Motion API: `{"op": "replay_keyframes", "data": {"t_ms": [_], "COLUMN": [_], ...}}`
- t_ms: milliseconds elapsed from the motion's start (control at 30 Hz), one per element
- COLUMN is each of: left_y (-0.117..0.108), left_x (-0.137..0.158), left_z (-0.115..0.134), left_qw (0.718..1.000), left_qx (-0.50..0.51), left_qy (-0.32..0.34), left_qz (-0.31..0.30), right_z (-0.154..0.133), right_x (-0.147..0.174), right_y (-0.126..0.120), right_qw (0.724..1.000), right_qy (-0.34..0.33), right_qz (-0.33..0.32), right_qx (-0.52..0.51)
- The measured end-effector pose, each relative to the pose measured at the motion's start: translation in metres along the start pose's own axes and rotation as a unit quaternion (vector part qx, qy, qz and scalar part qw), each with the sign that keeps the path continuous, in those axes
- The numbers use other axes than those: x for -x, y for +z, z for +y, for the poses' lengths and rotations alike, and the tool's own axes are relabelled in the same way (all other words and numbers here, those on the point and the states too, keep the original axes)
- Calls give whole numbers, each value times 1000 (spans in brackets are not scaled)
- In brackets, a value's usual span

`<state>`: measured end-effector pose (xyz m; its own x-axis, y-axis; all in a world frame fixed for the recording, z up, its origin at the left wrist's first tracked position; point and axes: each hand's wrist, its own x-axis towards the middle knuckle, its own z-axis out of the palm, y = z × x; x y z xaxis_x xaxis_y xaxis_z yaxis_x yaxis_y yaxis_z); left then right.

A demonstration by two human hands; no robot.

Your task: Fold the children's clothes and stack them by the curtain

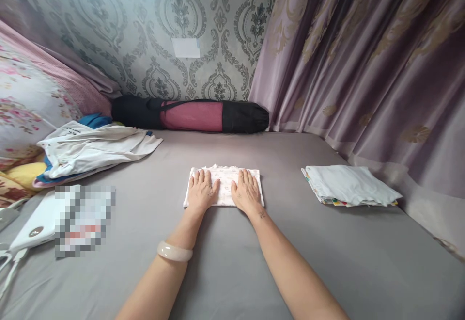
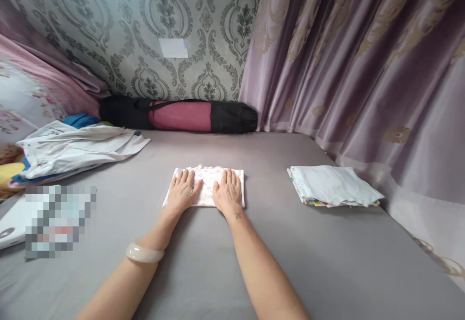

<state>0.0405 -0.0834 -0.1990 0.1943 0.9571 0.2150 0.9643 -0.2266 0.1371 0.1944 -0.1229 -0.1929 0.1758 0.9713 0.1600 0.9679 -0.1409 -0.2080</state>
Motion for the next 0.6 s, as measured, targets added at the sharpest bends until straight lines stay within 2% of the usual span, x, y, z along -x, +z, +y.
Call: {"op": "replay_keyframes", "data": {"t_ms": [133,367,600], "left_y": [-5,-8,-7], "left_x": [1,0,-3], "left_z": [-2,-8,-26], "left_qw": [999,998,998], "left_qx": [-2,1,2], "left_qy": [-38,-46,2], "left_qz": [-20,-36,-68], "right_z": [4,10,18], "right_x": [1,0,-1], "right_y": [-1,-3,-7], "right_qw": [1000,999,997], "right_qy": [14,40,67], "right_qz": [-7,-24,-32], "right_qx": [3,5,-5]}}
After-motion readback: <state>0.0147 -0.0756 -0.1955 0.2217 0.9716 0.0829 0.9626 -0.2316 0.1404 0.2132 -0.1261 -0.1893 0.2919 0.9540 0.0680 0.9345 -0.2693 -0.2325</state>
